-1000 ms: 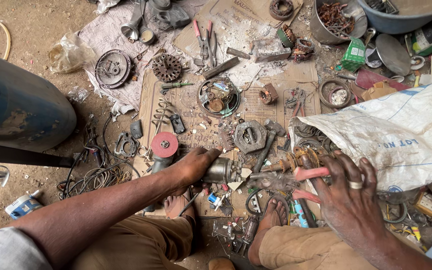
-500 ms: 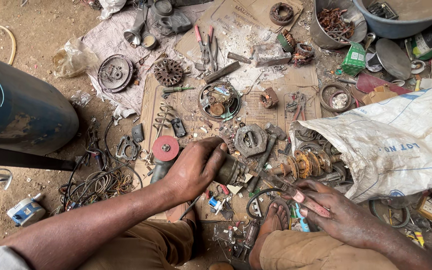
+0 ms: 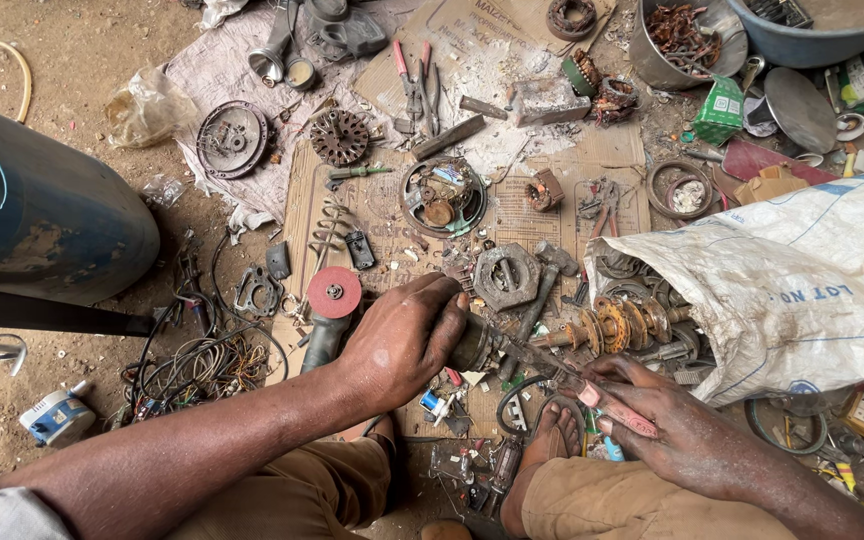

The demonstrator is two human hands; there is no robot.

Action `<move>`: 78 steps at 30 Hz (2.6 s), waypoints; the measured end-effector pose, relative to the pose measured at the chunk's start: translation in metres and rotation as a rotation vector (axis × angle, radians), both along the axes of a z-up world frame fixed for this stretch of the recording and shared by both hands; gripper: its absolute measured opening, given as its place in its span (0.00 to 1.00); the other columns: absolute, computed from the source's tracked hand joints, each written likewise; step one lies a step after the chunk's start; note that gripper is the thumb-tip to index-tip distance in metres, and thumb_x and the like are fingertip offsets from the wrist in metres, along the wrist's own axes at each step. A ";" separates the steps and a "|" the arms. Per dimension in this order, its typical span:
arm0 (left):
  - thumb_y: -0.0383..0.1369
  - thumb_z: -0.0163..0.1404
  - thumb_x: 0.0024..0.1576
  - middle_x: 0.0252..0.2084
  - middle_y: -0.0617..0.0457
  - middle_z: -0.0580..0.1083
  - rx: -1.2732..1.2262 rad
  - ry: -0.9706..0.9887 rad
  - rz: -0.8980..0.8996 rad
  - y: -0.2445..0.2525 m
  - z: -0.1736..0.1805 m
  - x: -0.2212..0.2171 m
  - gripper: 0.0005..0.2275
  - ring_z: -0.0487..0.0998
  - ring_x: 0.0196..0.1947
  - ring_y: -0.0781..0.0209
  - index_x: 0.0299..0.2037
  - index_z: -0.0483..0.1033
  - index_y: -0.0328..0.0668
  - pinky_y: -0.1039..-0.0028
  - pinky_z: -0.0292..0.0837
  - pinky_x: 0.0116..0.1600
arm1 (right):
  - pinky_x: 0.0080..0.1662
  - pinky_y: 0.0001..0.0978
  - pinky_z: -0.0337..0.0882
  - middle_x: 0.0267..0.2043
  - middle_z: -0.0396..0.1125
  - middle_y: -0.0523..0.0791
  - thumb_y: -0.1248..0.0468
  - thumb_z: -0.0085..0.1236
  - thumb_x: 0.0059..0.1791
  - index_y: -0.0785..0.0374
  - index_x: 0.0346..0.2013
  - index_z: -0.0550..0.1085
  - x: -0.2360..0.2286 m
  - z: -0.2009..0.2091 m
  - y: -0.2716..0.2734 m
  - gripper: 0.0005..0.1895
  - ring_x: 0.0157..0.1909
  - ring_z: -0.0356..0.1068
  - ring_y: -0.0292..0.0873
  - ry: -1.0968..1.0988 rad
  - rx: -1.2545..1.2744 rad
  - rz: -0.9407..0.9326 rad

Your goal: The person disassembles and repairs electric motors and mechanical components by hand and with tools on a cardboard surface on the ground. They use pliers to strip wires and remove parts from metal housings while collaborating with a helper.

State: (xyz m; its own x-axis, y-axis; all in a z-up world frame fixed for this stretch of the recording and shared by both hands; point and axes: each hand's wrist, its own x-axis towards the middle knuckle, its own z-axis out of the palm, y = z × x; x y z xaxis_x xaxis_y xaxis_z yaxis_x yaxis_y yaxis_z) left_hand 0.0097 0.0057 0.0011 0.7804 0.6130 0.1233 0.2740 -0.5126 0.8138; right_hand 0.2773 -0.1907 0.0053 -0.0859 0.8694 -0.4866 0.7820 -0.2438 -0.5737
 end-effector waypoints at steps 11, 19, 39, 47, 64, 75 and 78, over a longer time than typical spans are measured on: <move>0.34 0.41 0.65 0.35 0.35 0.72 0.039 -0.022 -0.015 0.003 0.006 0.003 0.12 0.73 0.35 0.31 0.38 0.71 0.30 0.48 0.67 0.40 | 0.58 0.39 0.71 0.55 0.67 0.49 0.69 0.49 0.49 0.54 0.63 0.70 -0.003 -0.006 -0.007 0.27 0.59 0.72 0.48 0.096 -0.062 -0.061; 0.36 0.39 0.65 0.28 0.30 0.74 -0.139 0.183 0.105 0.006 -0.019 0.006 0.16 0.76 0.35 0.31 0.34 0.74 0.31 0.48 0.68 0.43 | 0.49 0.51 0.69 0.66 0.62 0.50 0.65 0.58 0.43 0.53 0.52 0.78 -0.011 -0.028 -0.011 0.22 0.54 0.68 0.50 -0.401 0.293 0.100; 0.41 0.63 0.48 0.41 0.49 0.77 -0.853 0.080 -0.350 0.030 -0.032 -0.007 0.38 0.75 0.33 0.68 0.67 0.60 0.35 0.75 0.75 0.31 | 0.51 0.61 0.62 0.51 0.61 0.54 0.54 0.61 0.41 0.44 0.54 0.76 -0.012 0.004 -0.008 0.26 0.55 0.62 0.60 -0.888 0.300 0.198; 0.67 0.34 0.61 0.29 0.35 0.71 -1.025 0.419 -0.129 0.032 -0.062 0.001 0.44 0.70 0.16 0.61 0.50 0.74 0.18 0.71 0.66 0.18 | 0.49 0.63 0.63 0.53 0.62 0.57 0.51 0.56 0.46 0.50 0.54 0.75 -0.017 0.006 -0.018 0.23 0.55 0.62 0.63 -0.992 0.396 0.282; 0.54 0.53 0.54 0.35 0.44 0.78 -0.903 0.379 -0.306 0.029 -0.052 -0.007 0.42 0.77 0.25 0.65 0.72 0.48 0.39 0.74 0.72 0.23 | 0.54 0.60 0.63 0.55 0.63 0.54 0.50 0.59 0.41 0.46 0.48 0.76 -0.009 0.008 -0.021 0.21 0.56 0.62 0.57 -1.037 0.435 0.290; 0.63 0.41 0.53 0.37 0.46 0.75 -1.096 0.314 -0.159 0.013 -0.058 0.007 0.40 0.72 0.21 0.66 0.68 0.59 0.40 0.75 0.73 0.19 | 0.52 0.62 0.65 0.58 0.65 0.56 0.48 0.55 0.44 0.48 0.48 0.77 -0.020 0.020 -0.014 0.21 0.55 0.65 0.60 -1.089 0.479 0.276; 0.62 0.52 0.50 0.38 0.42 0.76 -0.981 0.302 -0.289 0.017 -0.064 0.003 0.42 0.73 0.24 0.65 0.65 0.64 0.33 0.76 0.69 0.21 | 0.53 0.62 0.65 0.58 0.65 0.55 0.49 0.54 0.43 0.48 0.50 0.77 -0.020 0.021 -0.015 0.22 0.53 0.65 0.58 -1.124 0.486 0.283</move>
